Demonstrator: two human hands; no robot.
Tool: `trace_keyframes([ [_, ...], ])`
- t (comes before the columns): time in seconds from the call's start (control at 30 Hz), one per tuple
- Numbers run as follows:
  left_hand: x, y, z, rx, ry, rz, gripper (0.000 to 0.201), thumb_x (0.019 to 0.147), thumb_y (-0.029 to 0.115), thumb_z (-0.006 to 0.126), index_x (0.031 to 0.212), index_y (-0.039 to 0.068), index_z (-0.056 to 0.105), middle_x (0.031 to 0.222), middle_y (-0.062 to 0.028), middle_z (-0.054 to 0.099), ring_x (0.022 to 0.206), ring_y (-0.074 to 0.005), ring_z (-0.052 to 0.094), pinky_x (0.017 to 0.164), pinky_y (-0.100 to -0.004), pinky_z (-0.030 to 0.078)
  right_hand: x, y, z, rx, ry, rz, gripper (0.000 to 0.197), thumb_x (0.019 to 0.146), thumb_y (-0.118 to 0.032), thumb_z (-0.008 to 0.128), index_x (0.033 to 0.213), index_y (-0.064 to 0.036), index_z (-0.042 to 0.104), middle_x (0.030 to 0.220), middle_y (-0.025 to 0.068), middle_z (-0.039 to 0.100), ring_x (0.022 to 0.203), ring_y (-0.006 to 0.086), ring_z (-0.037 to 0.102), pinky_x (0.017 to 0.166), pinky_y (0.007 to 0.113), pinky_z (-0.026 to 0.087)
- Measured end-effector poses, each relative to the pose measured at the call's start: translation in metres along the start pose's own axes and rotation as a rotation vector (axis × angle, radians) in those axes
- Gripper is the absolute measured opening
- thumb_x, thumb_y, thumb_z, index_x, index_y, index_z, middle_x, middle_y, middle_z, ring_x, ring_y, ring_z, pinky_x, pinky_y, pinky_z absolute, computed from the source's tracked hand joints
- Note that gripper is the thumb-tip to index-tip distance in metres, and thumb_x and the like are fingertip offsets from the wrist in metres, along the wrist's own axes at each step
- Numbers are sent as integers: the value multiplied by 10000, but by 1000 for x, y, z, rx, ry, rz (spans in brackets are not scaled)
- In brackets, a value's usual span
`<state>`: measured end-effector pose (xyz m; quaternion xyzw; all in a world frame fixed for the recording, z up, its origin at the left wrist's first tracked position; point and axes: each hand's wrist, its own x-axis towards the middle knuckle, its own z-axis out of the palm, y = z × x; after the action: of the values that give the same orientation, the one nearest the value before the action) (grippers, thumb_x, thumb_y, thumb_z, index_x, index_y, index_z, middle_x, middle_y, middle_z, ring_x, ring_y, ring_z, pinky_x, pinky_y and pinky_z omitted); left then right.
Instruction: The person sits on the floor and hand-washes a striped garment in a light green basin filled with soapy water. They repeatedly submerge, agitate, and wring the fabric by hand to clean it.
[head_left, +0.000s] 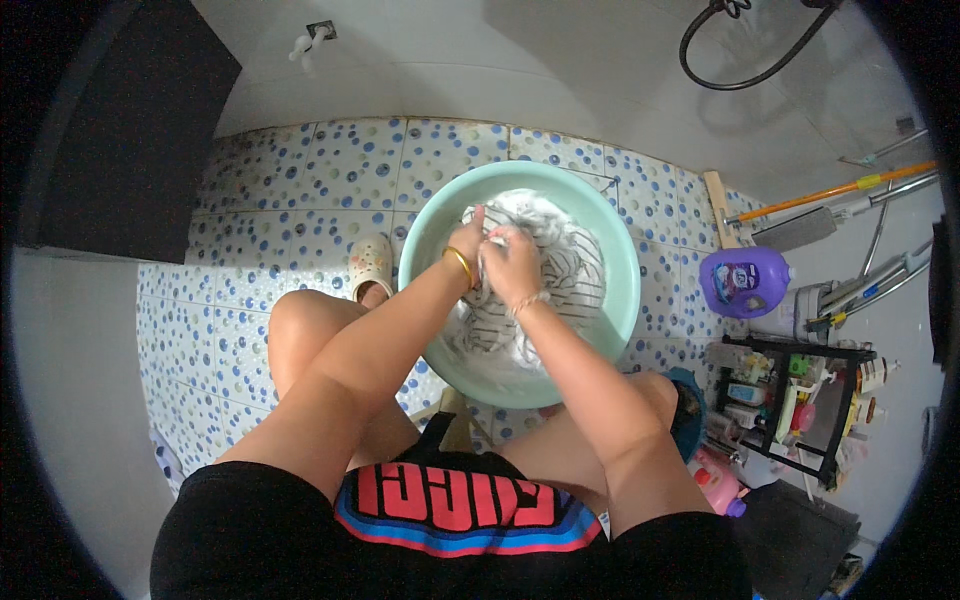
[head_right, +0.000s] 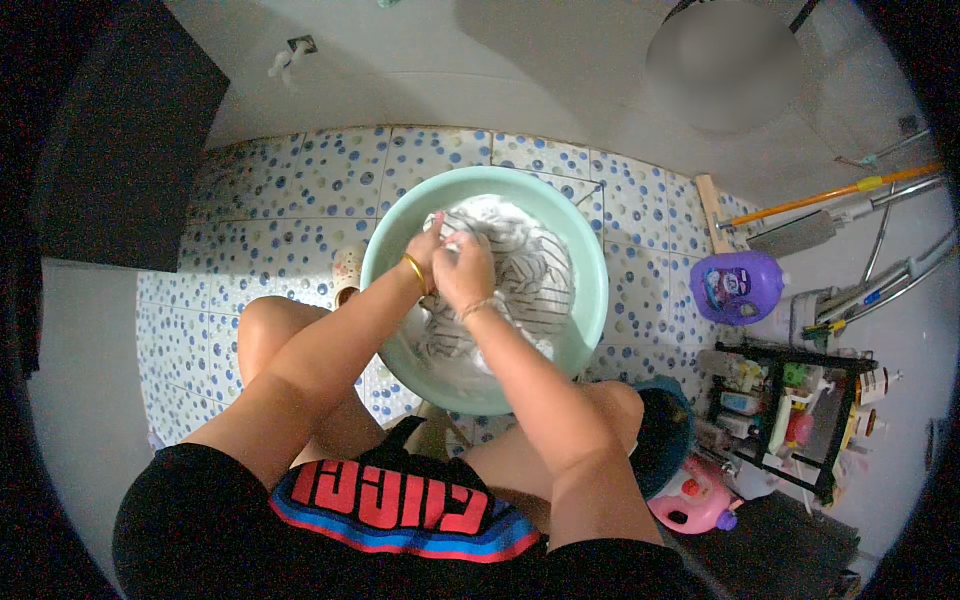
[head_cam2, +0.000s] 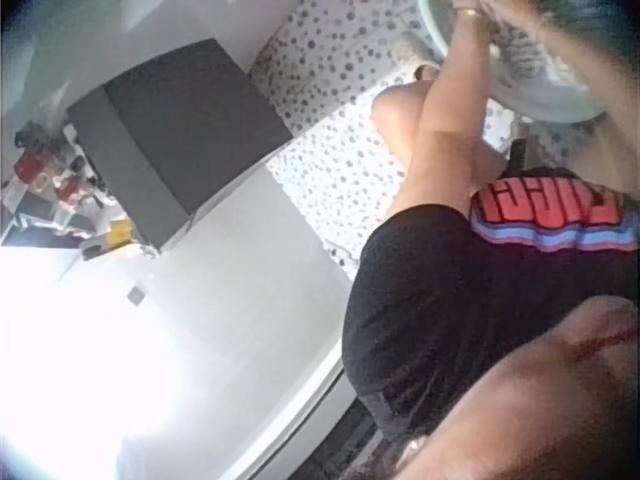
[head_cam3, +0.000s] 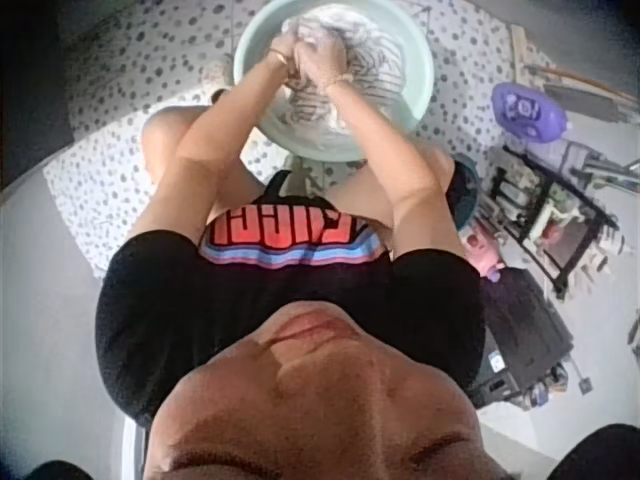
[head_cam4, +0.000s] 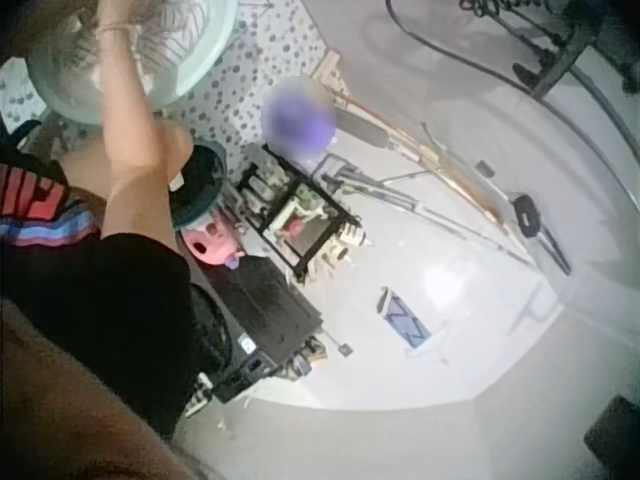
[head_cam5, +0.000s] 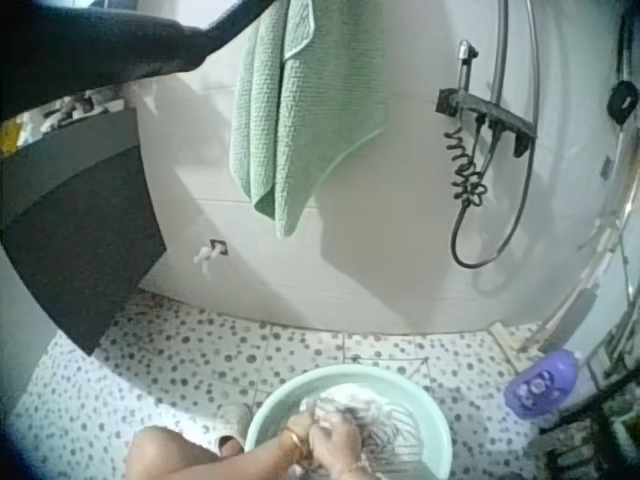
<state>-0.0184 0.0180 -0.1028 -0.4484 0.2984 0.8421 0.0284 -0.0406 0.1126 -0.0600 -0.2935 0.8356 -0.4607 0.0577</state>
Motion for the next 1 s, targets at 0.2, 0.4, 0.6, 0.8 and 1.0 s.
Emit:
trace_keyframes([
  [0.2, 31, -46, 0, -213, -364, 18, 269, 788, 203, 416, 867, -23, 540, 830, -166, 572, 736, -236, 550, 662, -350, 440, -8, -16, -37, -139, -34, -104, 251, 765, -265, 535, 730, -19, 499, 766, 161, 497, 703, 344, 510, 621, 422, 397],
  [0.4, -51, -37, 52, 58, -198, 40, 197, 784, 147, 416, 777, 0, 548, 744, -122, 560, 605, -219, 539, 571, -381, 444, -12, -12, -66, -241, 157, -33, 244, 770, -257, 520, 734, -16, 520, 763, 193, 514, 673, 363, 514, 625, 425, 400],
  [0.6, -72, -49, 63, 60, -177, -103, 218, 787, 133, 388, 867, 11, 550, 824, -123, 566, 718, -241, 551, 631, -389, 455, -19, 17, -75, -187, 141, -21, 225, 759, -214, 535, 693, 1, 533, 714, 198, 546, 688, 348, 541, 598, 417, 425],
  [0.8, -98, -12, 74, 424, 48, 201, 471, 795, 286, 507, 1167, 31, 368, 915, -90, 525, 794, -182, 490, 636, -333, 423, 0, 15, -129, 488, 94, 517, 303, 778, -276, 570, 809, 26, 568, 691, 88, 568, 596, 148, 500, 587, 278, 414],
  [1.0, -76, 10, 39, 729, -321, 770, 455, 822, 100, 482, 1253, 109, 338, 1116, -110, 475, 964, -161, 456, 820, -292, 379, -2, 42, -168, 798, 57, 484, 264, 745, -203, 625, 880, 15, 558, 827, 41, 549, 770, 102, 489, 685, 221, 394],
])
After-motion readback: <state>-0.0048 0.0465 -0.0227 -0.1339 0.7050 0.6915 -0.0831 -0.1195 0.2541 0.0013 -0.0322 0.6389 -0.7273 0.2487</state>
